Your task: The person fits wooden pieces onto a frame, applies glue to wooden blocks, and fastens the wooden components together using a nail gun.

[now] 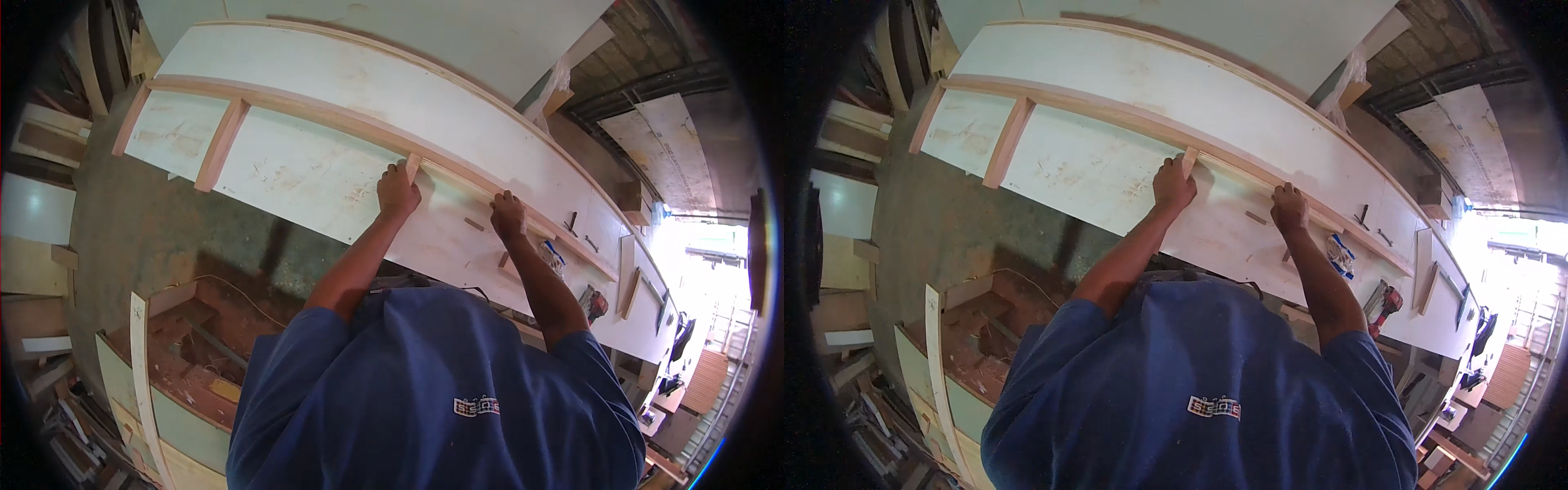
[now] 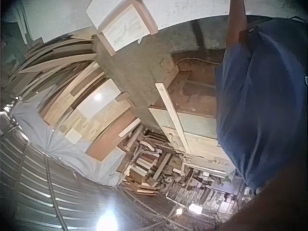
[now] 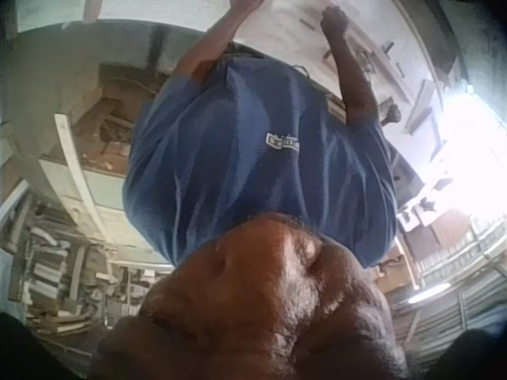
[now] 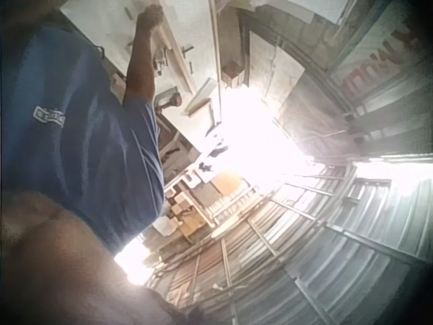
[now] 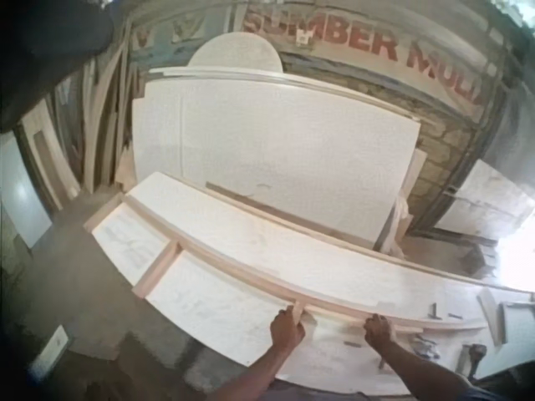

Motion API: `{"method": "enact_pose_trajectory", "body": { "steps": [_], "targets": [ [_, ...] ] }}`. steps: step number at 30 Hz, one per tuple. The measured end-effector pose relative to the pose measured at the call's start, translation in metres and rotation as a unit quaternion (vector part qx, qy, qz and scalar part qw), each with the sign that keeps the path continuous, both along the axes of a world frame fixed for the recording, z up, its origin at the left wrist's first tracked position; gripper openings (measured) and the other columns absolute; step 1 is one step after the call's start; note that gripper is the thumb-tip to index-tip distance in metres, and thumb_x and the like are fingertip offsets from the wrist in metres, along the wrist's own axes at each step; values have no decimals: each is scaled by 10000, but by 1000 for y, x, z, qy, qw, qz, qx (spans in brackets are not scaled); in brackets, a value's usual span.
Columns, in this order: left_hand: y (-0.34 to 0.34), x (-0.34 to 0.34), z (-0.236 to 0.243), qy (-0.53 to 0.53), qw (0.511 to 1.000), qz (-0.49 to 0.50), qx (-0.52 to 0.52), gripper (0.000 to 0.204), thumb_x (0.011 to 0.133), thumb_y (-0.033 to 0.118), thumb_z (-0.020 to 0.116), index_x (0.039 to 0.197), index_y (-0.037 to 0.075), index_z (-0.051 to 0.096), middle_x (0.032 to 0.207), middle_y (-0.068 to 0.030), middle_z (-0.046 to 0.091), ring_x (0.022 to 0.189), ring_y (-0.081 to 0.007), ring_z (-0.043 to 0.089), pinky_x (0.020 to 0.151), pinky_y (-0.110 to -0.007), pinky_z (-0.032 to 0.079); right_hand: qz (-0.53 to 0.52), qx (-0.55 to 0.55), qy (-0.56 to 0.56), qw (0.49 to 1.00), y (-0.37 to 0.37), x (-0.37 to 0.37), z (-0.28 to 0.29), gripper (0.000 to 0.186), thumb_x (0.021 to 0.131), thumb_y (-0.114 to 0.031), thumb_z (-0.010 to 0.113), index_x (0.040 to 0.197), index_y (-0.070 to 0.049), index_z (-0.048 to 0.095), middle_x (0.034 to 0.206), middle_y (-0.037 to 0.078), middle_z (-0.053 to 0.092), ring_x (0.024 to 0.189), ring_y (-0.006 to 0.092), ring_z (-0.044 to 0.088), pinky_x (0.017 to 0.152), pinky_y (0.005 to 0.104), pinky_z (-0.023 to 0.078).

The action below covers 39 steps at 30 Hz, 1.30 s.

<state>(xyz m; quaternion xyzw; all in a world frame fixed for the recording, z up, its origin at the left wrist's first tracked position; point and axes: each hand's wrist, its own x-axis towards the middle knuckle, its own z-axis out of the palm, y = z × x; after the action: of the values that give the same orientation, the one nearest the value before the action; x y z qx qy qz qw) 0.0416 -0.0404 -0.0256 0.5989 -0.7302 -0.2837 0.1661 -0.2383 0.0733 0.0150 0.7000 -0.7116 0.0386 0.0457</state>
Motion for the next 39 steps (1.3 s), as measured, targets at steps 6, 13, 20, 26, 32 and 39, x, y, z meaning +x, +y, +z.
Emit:
{"method": "enact_pose_trajectory", "body": {
  "steps": [6,13,20,26,32,39],
  "targets": [
    [0,7,-8,40,999,31,12,577,790,279,789,1253,5,578,1155,-185,597,1073,-365,637,918,-483,551,2,25,10,1000,-3,5,2,157,849,-131,737,891,-30,624,938,168,625,877,379,667,742,506,549],
    [-19,17,8,136,982,53,123,849,699,482,881,1355,49,560,1285,-169,555,1222,-354,570,1030,-499,470,-9,32,19,999,-3,6,3,153,860,-133,734,888,-38,617,924,174,626,878,384,676,741,507,549],
    [-33,13,-3,91,980,0,178,962,647,532,899,1453,127,566,1388,-178,516,1272,-319,565,1078,-433,480,-31,58,21,998,-6,6,3,157,869,-147,725,893,-41,612,916,175,621,878,390,674,744,511,547],
    [-38,24,-35,391,891,31,227,718,664,404,922,1242,38,702,1151,-171,622,1027,-254,658,866,-384,550,-39,62,23,997,-4,10,5,141,892,-154,701,914,-40,621,955,174,623,909,383,676,755,509,559],
    [-38,25,-20,401,897,117,143,469,769,367,867,1037,-2,757,927,-130,715,808,-209,677,728,-345,546,-34,46,9,998,-4,8,3,133,898,-150,693,920,-41,620,964,172,616,918,381,673,756,508,562],
    [-53,-5,-1,234,922,211,226,425,784,465,809,851,47,776,885,-116,781,853,-291,752,784,-398,577,-31,27,-6,999,-5,15,8,132,894,-141,695,898,-35,615,939,167,606,898,378,670,737,515,557]
  ]
}}
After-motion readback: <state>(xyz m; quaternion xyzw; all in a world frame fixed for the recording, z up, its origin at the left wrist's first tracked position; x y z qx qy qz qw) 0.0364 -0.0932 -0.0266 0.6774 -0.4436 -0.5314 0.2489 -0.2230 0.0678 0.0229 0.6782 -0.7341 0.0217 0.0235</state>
